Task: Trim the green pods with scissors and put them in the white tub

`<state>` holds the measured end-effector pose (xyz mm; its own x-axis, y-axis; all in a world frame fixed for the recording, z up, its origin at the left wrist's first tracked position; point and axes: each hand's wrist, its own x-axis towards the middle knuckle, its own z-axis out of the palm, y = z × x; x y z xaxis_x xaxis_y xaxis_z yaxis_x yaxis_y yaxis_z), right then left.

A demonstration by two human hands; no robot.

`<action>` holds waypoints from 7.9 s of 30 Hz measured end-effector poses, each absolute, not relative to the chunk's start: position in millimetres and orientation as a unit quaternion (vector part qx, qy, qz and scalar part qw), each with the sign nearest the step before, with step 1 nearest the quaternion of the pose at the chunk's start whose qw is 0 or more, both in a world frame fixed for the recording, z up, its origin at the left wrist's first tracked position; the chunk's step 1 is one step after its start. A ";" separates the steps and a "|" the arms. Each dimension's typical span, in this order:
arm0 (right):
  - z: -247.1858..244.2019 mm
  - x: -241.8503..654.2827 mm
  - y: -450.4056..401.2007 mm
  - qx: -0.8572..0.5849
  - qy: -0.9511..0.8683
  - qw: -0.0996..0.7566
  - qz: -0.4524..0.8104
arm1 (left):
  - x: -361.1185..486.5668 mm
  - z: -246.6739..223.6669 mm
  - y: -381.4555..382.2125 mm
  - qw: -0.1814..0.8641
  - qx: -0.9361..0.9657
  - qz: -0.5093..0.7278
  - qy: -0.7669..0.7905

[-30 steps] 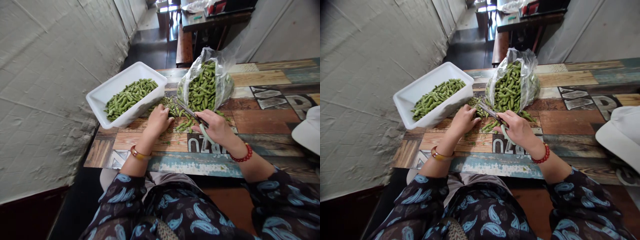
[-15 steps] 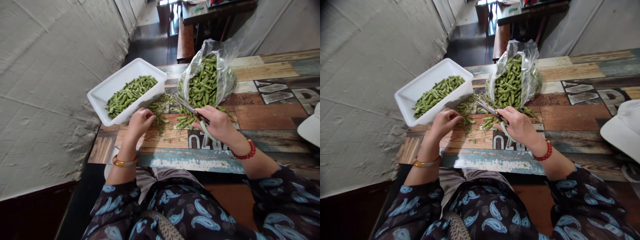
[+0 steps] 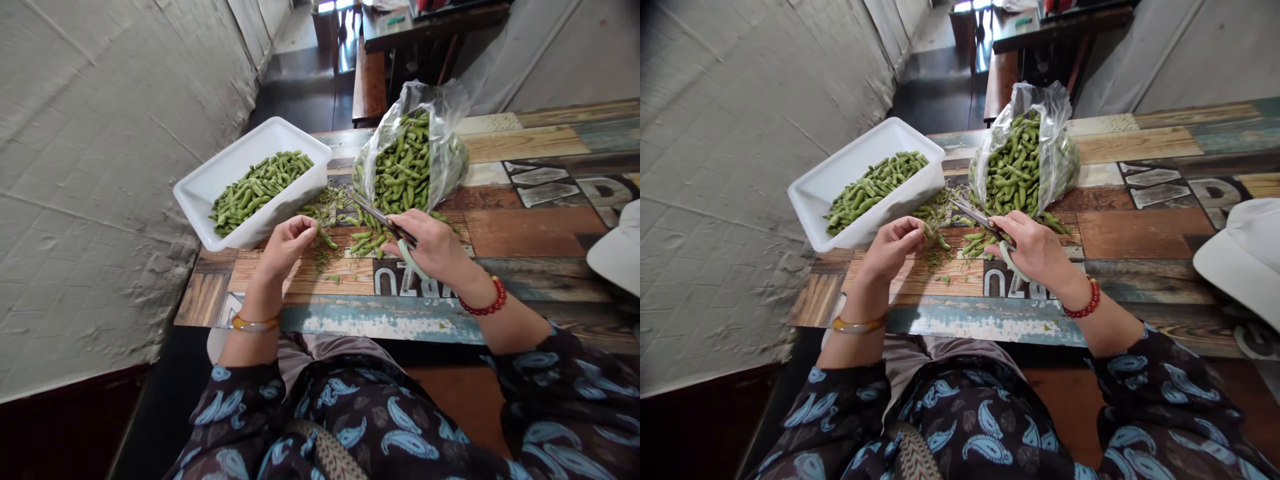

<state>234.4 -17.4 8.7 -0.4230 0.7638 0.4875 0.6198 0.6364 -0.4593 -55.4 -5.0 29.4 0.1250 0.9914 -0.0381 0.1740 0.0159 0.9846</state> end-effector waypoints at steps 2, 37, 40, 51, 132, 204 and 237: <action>8.1 234.1 -17.2 -0.419 -0.835 0.340 0.107 | -44.5 34.6 -7.6 0.579 0.520 0.421 0.465; 9.7 221.5 -20.0 -0.404 -0.852 0.263 0.207 | 1.0 -2.2 -5.8 0.658 0.471 0.447 0.382; 8.8 221.7 -19.7 -0.399 -0.854 0.266 0.203 | 1.2 -2.3 -6.7 0.663 0.468 0.441 0.382; 1.1 225.0 -15.9 -0.417 -0.850 0.278 0.165 | -1.0 2.4 -2.1 0.622 0.439 0.489 0.427; -1.7 223.4 -15.9 -0.404 -0.844 0.322 0.144 | -7.3 7.2 1.5 0.648 0.401 0.538 0.360; 14.4 229.8 -21.6 -0.422 -0.862 0.237 0.151 | -8.3 3.3 -4.6 0.505 0.615 0.432 0.425; 7.5 229.7 -18.5 -0.449 -0.847 0.264 0.107 | -10.6 6.1 0.1 0.645 0.375 0.500 0.439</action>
<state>229.7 -18.5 7.5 -0.4586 0.8166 0.3506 0.7034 0.5746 -0.4183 -10.6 0.1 6.1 0.1141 0.9749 -0.1912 -0.3159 0.2180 0.9234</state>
